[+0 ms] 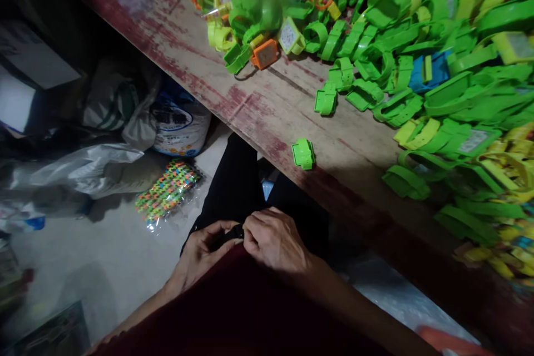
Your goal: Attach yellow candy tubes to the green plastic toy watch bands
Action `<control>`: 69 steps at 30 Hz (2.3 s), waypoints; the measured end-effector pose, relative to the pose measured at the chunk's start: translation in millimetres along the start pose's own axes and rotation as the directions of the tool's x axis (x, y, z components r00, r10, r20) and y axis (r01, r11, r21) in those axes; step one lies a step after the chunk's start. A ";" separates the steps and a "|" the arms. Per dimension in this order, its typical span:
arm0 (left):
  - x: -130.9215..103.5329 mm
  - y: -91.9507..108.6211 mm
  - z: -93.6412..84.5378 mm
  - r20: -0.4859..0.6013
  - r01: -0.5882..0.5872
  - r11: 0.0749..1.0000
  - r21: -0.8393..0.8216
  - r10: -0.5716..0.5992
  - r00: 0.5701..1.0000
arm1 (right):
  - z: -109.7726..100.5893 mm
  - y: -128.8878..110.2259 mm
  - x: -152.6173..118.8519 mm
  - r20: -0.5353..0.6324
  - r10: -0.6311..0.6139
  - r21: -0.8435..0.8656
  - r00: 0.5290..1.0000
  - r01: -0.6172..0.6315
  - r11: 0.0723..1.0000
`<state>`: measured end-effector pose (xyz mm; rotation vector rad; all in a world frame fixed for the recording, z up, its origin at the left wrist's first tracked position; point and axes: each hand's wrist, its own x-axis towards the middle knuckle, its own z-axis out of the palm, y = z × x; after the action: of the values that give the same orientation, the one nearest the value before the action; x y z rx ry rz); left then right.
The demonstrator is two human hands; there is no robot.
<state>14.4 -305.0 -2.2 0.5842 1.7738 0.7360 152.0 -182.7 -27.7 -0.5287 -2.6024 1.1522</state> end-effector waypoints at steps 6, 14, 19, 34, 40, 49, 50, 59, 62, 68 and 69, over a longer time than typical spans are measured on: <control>0.4 0.0 1.5 -0.012 0.053 0.998 0.015 -0.053 0.999 | -4.7 -6.2 7.1 -0.082 -0.226 -0.236 0.971 0.201 0.951; 4.8 11.0 4.1 -0.020 0.037 0.999 -0.031 -0.038 0.999 | -2.6 1.3 2.3 0.037 0.182 0.238 0.983 -0.186 0.953; 6.6 10.8 4.7 -0.002 0.030 1.000 -0.001 -0.030 1.000 | -7.3 7.0 -4.2 0.178 0.180 0.333 0.967 -0.231 0.914; 4.3 19.7 3.5 0.064 -0.045 0.995 0.093 0.039 0.997 | -13.8 6.4 7.7 0.263 0.064 0.061 0.963 -0.082 0.995; 8.7 17.4 1.0 0.106 -0.035 0.995 0.094 0.025 0.994 | -23.4 9.6 23.4 0.198 -0.431 -0.115 0.880 0.458 0.882; 9.4 18.3 1.3 0.076 0.001 0.998 0.062 -0.006 0.997 | -8.5 9.7 4.7 0.235 0.256 0.255 0.938 -0.314 0.914; 8.9 18.8 1.6 0.070 -0.005 0.997 0.079 0.000 0.998 | -7.3 8.3 2.9 0.250 0.277 0.252 0.928 -0.339 0.907; 7.6 19.6 3.6 0.069 0.079 0.997 0.014 -0.079 0.994 | 2.1 -2.2 -5.6 -0.091 0.106 0.161 0.990 -0.091 0.983; 7.0 15.8 4.2 0.090 0.122 0.990 -0.066 -0.116 0.989 | 11.7 -3.7 -9.4 -0.168 0.203 0.157 0.965 -0.178 0.972; 5.4 16.9 8.7 0.002 0.116 0.989 -0.093 -0.116 0.993 | 10.5 -0.2 -9.6 -0.071 0.331 0.129 0.941 -0.321 0.938; 5.1 17.9 8.7 0.012 0.121 0.989 -0.085 -0.121 0.993 | 7.0 0.6 -8.5 0.016 0.318 0.114 0.948 -0.317 0.941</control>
<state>21.7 -287.3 5.4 0.4168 1.7462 0.7214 157.3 -190.5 -33.4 -0.9505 -2.4884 1.3858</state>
